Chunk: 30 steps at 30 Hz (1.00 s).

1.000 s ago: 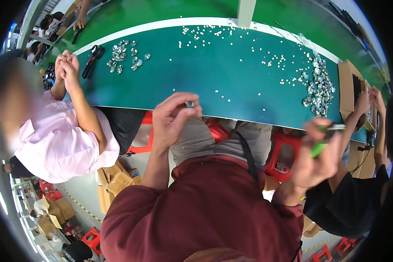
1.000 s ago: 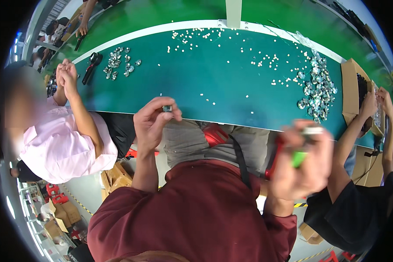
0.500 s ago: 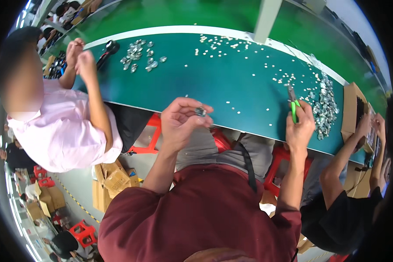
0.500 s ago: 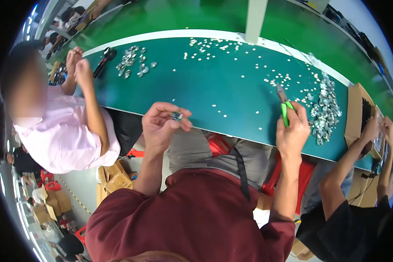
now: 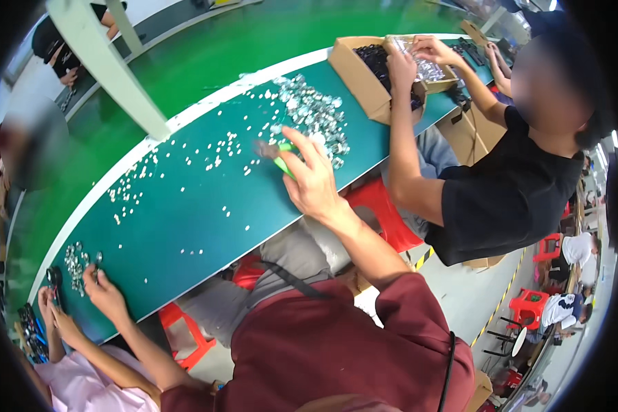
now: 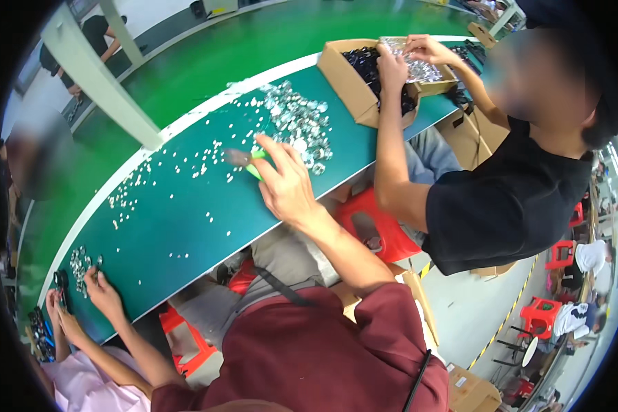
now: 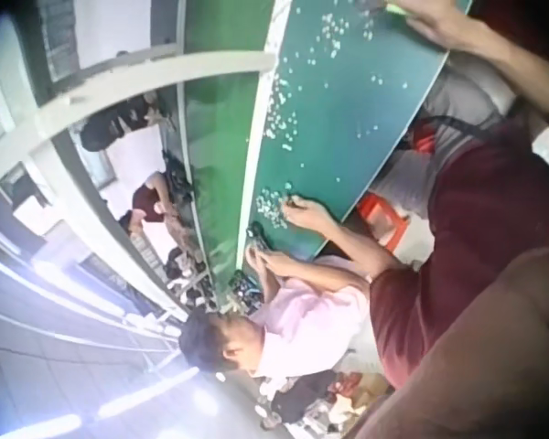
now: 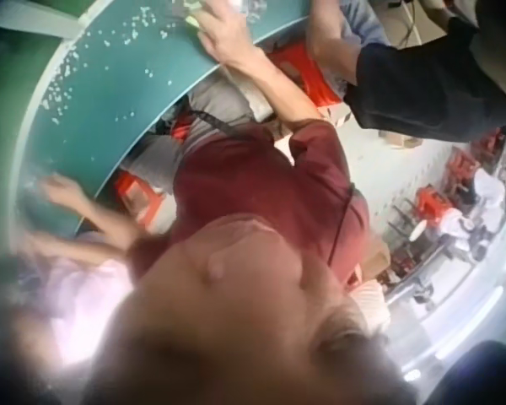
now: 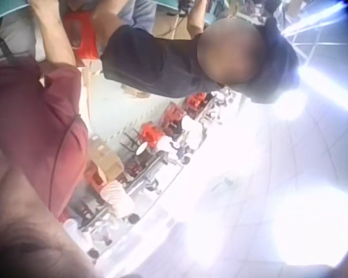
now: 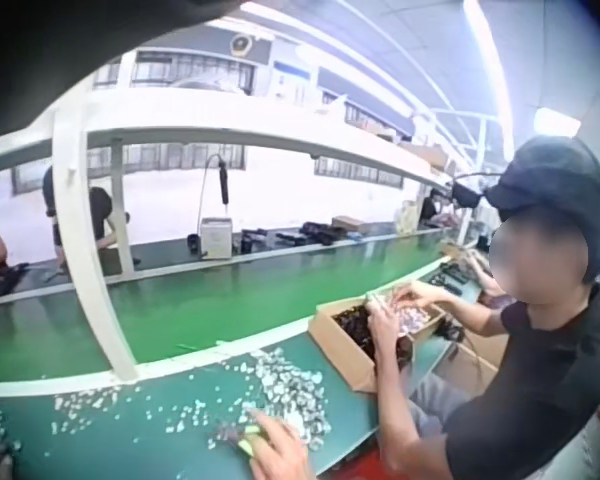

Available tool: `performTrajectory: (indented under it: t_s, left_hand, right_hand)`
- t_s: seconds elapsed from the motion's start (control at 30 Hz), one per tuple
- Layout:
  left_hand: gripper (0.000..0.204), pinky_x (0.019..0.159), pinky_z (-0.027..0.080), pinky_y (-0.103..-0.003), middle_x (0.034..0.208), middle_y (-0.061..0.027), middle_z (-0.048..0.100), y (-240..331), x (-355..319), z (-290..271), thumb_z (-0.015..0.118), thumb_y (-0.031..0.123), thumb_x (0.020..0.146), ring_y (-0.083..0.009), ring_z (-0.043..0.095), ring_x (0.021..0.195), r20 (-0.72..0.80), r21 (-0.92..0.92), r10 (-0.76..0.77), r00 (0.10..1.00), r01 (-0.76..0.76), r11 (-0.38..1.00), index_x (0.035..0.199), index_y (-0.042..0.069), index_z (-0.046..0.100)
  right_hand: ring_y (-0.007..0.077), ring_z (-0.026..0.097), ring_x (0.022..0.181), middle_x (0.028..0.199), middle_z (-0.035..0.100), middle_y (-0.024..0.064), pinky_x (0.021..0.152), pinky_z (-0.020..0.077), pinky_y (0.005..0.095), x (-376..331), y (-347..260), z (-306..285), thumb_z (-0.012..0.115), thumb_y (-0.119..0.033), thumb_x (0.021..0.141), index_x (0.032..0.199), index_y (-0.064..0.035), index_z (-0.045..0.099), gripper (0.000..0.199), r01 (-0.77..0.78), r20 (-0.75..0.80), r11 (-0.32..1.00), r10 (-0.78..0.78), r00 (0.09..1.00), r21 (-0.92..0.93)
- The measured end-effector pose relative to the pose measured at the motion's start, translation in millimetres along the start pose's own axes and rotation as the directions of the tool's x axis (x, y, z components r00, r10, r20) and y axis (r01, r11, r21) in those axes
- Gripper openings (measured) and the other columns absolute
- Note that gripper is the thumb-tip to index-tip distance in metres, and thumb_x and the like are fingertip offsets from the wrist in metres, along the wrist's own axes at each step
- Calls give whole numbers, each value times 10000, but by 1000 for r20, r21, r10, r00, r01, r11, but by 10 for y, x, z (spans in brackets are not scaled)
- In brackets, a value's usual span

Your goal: Trimming small electronic components using pliers at a factory workbench.

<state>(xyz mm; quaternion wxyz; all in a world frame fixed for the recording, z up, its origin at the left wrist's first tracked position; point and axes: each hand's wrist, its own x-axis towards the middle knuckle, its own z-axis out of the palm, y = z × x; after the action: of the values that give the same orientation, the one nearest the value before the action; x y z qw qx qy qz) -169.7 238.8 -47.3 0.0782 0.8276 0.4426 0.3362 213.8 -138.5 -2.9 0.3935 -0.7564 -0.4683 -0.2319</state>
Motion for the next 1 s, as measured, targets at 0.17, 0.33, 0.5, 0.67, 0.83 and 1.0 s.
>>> performTrajectory:
  t_s: [0.17,0.33,0.5,0.67,0.83,1.0]
  left_hand:
    - [284,937,462,-466,1173,-211,648,-409,171,-101,578,117,1001,-389,591,1072,86,235,126,988,-143,962,1271,28,597]
    - [338,968,467,-460,1198,-204,672,-123,186,-150,645,115,944,-394,596,1107,13,430,156,988,-147,891,1262,0,625]
    - [300,1025,450,-471,1253,-205,658,1430,161,332,682,48,851,-381,601,1166,76,76,371,926,-376,924,1148,13,662]
    - [327,999,489,-440,1226,-173,657,3057,58,879,731,7,826,-373,614,1133,249,-457,653,715,-508,730,1141,19,643]
    - [385,1120,326,-555,1332,-196,583,3823,25,1660,676,136,891,-393,479,1286,200,-409,719,666,-610,679,1258,24,637]
    - [260,1140,309,-561,1234,-135,662,3924,25,1844,697,122,887,-369,507,1290,169,-427,746,644,-634,645,1142,70,713]
  right_hand:
    - [417,598,1110,1346,575,224,960,486,494,-249,242,-94,723,32,629,1034,0,670,410,52,-46,997,-54,997,-60]
    - [404,594,1080,1306,590,201,941,491,494,-174,202,-91,730,-4,628,1049,-18,674,425,28,-43,998,-30,999,-62]
    - [393,609,1089,1294,613,202,949,496,468,-296,322,-14,715,17,624,1024,-1,712,400,-66,-110,997,62,992,-34]
    - [398,607,1065,1270,619,211,907,504,450,-307,309,-35,687,48,626,1020,38,697,394,-125,-172,990,134,976,61]
    - [418,623,1077,1264,620,231,926,507,474,-325,314,24,690,44,644,1005,42,693,361,-161,-186,984,173,967,76]
    - [415,627,1068,1254,622,231,918,513,469,-303,316,27,689,46,651,1007,44,694,356,-149,-199,985,163,966,86]
